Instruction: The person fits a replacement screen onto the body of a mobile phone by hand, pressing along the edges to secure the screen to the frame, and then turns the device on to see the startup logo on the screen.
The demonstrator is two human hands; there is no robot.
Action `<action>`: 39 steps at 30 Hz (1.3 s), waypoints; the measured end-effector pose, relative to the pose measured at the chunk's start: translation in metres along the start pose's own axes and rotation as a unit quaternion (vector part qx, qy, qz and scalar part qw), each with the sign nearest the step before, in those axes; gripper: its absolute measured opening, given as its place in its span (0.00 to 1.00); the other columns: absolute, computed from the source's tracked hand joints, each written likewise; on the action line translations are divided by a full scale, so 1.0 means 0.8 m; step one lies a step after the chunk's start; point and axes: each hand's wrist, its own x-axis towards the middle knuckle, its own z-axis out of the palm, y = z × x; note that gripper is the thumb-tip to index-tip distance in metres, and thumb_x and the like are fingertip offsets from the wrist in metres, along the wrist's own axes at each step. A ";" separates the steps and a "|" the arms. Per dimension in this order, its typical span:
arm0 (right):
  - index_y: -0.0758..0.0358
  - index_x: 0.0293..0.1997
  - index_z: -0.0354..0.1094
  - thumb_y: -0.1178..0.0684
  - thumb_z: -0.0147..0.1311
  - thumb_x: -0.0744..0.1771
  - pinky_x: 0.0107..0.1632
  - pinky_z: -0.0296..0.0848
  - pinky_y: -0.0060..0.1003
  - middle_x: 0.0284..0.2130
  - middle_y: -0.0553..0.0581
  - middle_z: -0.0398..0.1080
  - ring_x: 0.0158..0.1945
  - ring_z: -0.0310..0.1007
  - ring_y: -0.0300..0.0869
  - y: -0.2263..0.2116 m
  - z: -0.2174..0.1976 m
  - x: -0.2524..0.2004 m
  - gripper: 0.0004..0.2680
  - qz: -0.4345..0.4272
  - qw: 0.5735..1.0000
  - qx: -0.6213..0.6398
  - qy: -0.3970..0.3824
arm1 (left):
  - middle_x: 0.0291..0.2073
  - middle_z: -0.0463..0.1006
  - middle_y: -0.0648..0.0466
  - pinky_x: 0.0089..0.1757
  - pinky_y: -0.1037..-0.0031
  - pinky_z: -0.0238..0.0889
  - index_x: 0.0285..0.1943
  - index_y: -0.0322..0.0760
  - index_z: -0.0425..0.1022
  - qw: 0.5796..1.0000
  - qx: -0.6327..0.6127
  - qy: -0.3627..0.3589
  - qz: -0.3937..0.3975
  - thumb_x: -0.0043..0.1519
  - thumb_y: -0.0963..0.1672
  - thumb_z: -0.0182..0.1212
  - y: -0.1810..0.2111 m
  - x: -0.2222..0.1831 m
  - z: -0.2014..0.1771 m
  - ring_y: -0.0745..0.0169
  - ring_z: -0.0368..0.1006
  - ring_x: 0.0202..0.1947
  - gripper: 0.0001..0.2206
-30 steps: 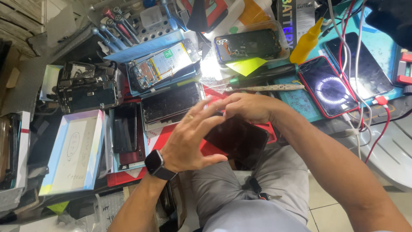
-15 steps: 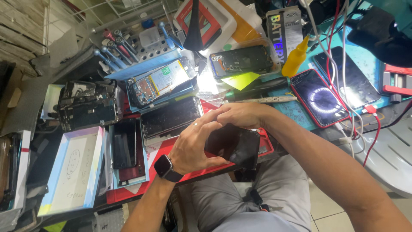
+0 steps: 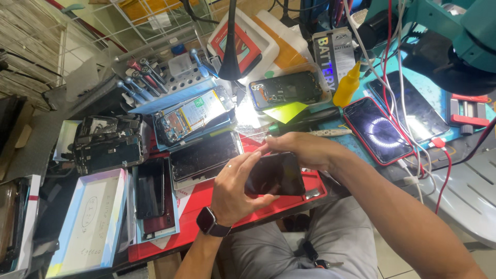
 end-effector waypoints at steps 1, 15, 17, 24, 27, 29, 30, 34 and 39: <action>0.67 0.60 0.72 0.40 0.48 0.69 0.46 0.76 0.38 0.45 0.59 0.78 0.46 0.77 0.42 0.003 -0.001 -0.010 0.20 -0.014 1.000 0.022 -0.005 | 0.56 0.75 0.43 0.52 0.56 0.71 0.65 0.33 0.67 1.000 0.008 0.003 -0.013 0.40 0.47 0.82 0.002 -0.001 0.000 0.41 0.75 0.54 0.41; 0.71 0.62 0.71 0.59 0.52 0.65 0.44 0.80 0.37 0.44 0.59 0.81 0.38 0.79 0.39 0.027 0.025 -0.101 0.17 -0.138 0.985 -0.087 0.048 | 0.54 0.73 0.43 0.52 0.55 0.70 0.59 0.34 0.65 0.991 0.059 0.038 -0.114 0.44 0.49 0.82 0.036 -0.004 -0.001 0.40 0.74 0.53 0.37; 0.70 0.62 0.70 0.59 0.53 0.65 0.45 0.79 0.36 0.45 0.59 0.81 0.40 0.78 0.38 0.028 0.027 -0.102 0.17 -0.128 0.987 -0.082 0.050 | 0.54 0.72 0.44 0.53 0.55 0.69 0.59 0.34 0.64 0.991 0.058 0.038 -0.111 0.45 0.48 0.81 0.037 -0.006 -0.002 0.41 0.73 0.54 0.37; 0.69 0.63 0.70 0.61 0.54 0.64 0.47 0.75 0.32 0.48 0.56 0.80 0.45 0.77 0.34 0.019 0.044 -0.112 0.18 -0.116 0.984 -0.112 0.074 | 0.54 0.71 0.43 0.54 0.55 0.68 0.59 0.34 0.63 0.991 0.058 0.040 -0.114 0.44 0.48 0.81 0.039 -0.011 -0.003 0.40 0.72 0.55 0.37; 0.67 0.64 0.66 0.65 0.52 0.62 0.49 0.75 0.33 0.48 0.56 0.80 0.48 0.77 0.35 0.013 0.057 -0.117 0.21 -0.142 0.978 -0.119 0.096 | 0.54 0.71 0.43 0.55 0.54 0.68 0.59 0.33 0.63 0.991 0.058 0.045 -0.108 0.44 0.47 0.81 0.039 -0.014 -0.002 0.40 0.72 0.55 0.37; 0.65 0.64 0.67 0.65 0.51 0.62 0.52 0.75 0.32 0.47 0.55 0.81 0.49 0.78 0.35 0.009 0.066 -0.121 0.21 -0.137 0.971 -0.159 0.116 | 0.54 0.71 0.42 0.55 0.54 0.68 0.59 0.33 0.63 0.992 0.054 0.048 -0.100 0.44 0.47 0.81 0.040 -0.016 -0.001 0.39 0.71 0.55 0.37; 0.64 0.65 0.67 0.65 0.50 0.62 0.53 0.75 0.32 0.46 0.55 0.82 0.49 0.79 0.35 0.007 0.069 -0.123 0.22 -0.136 0.966 -0.179 0.127 | 0.54 0.70 0.42 0.55 0.54 0.68 0.59 0.33 0.63 0.992 0.057 0.052 -0.098 0.44 0.47 0.81 0.039 -0.015 0.000 0.39 0.71 0.56 0.37; 0.65 0.63 0.69 0.65 0.51 0.63 0.53 0.75 0.33 0.45 0.55 0.82 0.49 0.78 0.34 0.003 0.074 -0.124 0.20 -0.141 0.960 -0.200 0.132 | 0.54 0.70 0.42 0.54 0.54 0.68 0.60 0.32 0.63 0.992 0.067 0.056 -0.091 0.45 0.47 0.81 0.041 -0.014 0.000 0.39 0.71 0.55 0.37; 0.66 0.62 0.68 0.64 0.54 0.63 0.53 0.75 0.33 0.45 0.56 0.81 0.50 0.78 0.35 0.006 0.072 -0.117 0.19 -0.150 0.963 -0.176 0.138 | 0.54 0.70 0.41 0.52 0.54 0.69 0.61 0.31 0.64 0.992 0.077 0.049 -0.083 0.44 0.47 0.81 0.041 -0.013 -0.003 0.38 0.71 0.55 0.37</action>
